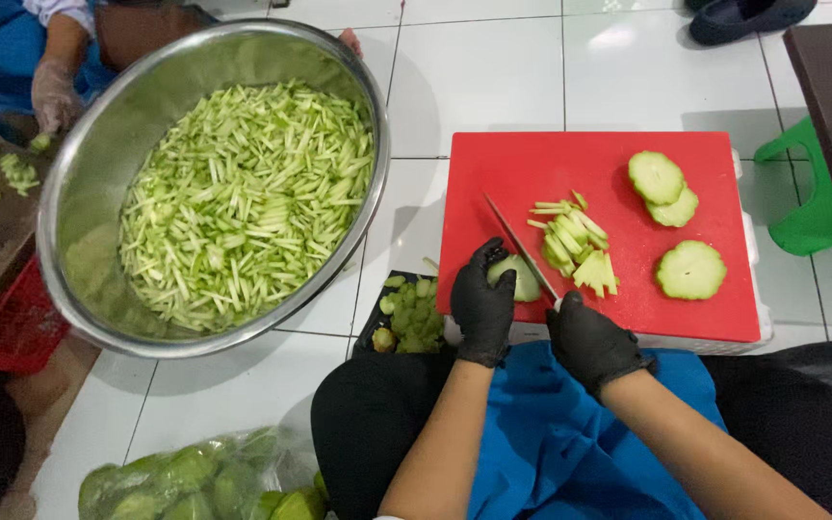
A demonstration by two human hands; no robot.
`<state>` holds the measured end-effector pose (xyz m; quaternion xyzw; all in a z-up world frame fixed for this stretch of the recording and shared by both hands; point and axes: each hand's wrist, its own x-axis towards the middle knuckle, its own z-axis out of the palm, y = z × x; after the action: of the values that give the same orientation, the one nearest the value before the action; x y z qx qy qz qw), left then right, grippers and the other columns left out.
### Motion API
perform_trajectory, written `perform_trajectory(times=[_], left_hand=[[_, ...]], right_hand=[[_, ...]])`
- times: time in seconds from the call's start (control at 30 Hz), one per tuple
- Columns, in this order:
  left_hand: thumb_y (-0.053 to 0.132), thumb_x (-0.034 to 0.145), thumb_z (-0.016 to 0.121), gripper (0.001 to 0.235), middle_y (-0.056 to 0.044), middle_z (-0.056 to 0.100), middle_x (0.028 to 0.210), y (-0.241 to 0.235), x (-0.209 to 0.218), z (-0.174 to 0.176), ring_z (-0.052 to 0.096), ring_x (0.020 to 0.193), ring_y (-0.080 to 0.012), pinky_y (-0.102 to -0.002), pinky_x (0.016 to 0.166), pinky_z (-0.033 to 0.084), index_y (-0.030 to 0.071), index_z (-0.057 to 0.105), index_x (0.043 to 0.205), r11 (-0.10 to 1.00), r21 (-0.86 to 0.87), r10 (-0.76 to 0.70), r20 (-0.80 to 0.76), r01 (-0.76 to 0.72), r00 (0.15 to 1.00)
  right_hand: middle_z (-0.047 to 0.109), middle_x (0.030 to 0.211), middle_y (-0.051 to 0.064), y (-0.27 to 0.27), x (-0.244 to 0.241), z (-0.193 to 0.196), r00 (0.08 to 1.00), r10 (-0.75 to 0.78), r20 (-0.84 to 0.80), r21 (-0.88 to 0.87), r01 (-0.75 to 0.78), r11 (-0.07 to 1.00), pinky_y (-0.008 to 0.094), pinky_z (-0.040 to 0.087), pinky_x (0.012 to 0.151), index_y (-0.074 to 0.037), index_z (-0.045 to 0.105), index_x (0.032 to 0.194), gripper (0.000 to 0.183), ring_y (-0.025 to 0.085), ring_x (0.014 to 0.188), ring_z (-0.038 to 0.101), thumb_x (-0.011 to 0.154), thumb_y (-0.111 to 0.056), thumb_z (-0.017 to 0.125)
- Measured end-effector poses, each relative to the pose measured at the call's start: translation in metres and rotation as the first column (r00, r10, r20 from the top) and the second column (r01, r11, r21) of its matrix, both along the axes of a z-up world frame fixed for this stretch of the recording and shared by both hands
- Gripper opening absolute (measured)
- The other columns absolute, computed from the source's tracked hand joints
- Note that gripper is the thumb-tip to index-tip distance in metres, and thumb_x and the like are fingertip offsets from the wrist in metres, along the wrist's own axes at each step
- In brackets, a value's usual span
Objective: The person sits on the floor and uses a knife to slice green vegetables into thin strips on a red cutting board. The sliced pieces are collected in a large metal bowl. Another person is visible in the background performing a similar task.
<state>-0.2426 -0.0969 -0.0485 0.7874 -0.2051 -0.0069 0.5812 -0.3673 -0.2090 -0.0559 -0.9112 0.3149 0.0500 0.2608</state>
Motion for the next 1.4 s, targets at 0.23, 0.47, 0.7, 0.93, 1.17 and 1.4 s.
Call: perform_trajectory(times=[0.23,0.47,0.7,0.93,1.17,1.4], left_hand=[[0.002,0.08,0.075,0.054,-0.009,0.075,0.114,0.001,-0.006,0.002,0.069,0.108,-0.0287,-0.04,0.093,0.055,0.014,0.066,0.132,1.0,0.013,0.02,0.0,-0.02,1.0],[0.001,0.078,0.076,0.067,-0.01,0.074,0.116,0.0,-0.002,0.005,0.068,0.109,-0.0314,-0.043,0.093,0.053,0.012,0.054,0.141,0.998,0.058,-0.014,0.001,0.014,1.0],[0.002,0.078,0.077,0.07,-0.01,0.075,0.113,-0.005,-0.007,0.005,0.066,0.107,-0.0329,-0.045,0.09,0.051,0.011,0.051,0.142,0.992,0.122,0.021,0.04,-0.026,0.999],[0.001,0.085,0.069,0.055,-0.01,0.073,0.121,0.0,-0.002,-0.001,0.072,0.114,-0.028,-0.04,0.097,0.057,0.011,0.056,0.138,0.987,-0.157,-0.032,-0.034,0.026,0.999],[0.0,0.081,0.071,0.056,-0.012,0.076,0.111,0.0,-0.008,0.013,0.07,0.104,-0.0305,-0.041,0.089,0.055,0.013,0.061,0.135,0.997,0.053,0.055,-0.031,-0.054,0.998],[-0.002,0.08,0.067,0.067,-0.01,0.075,0.112,-0.001,-0.009,0.011,0.072,0.106,-0.0302,-0.041,0.091,0.056,0.012,0.052,0.143,0.998,-0.008,0.056,-0.061,-0.057,0.997]], right_hand=[[0.07,0.08,0.028,0.008,0.001,0.038,1.0,0.015,-0.015,-0.087,-0.016,0.996,0.059,0.054,0.07,-0.004,0.056,0.104,0.035,0.048,0.08,0.07,0.099,-0.039,0.052],[0.071,0.078,0.024,0.016,-0.003,0.062,0.992,0.083,-0.098,-0.146,-0.096,0.985,0.059,0.056,0.064,-0.005,0.056,0.104,0.035,0.046,0.076,0.072,0.098,-0.04,0.052],[0.07,0.079,0.029,0.009,0.001,0.019,0.995,0.031,-0.091,-0.045,-0.035,0.998,0.06,0.054,0.068,0.0,0.052,0.107,0.037,0.049,0.078,0.071,0.1,-0.037,0.051],[0.07,0.081,0.027,-0.01,0.016,0.033,0.999,0.029,0.022,0.031,-0.03,0.999,0.06,0.053,0.07,-0.004,0.056,0.104,0.034,0.048,0.079,0.07,0.099,-0.037,0.05],[0.07,0.075,0.026,0.014,-0.01,0.054,0.996,0.084,-0.002,-0.163,-0.083,0.983,0.06,0.053,0.064,-0.005,0.058,0.105,0.035,0.047,0.073,0.069,0.099,-0.04,0.053],[0.071,0.076,0.025,0.014,-0.018,0.047,0.991,0.085,-0.103,-0.086,-0.094,0.992,0.059,0.054,0.064,-0.003,0.054,0.102,0.032,0.046,0.075,0.071,0.098,-0.035,0.053]])
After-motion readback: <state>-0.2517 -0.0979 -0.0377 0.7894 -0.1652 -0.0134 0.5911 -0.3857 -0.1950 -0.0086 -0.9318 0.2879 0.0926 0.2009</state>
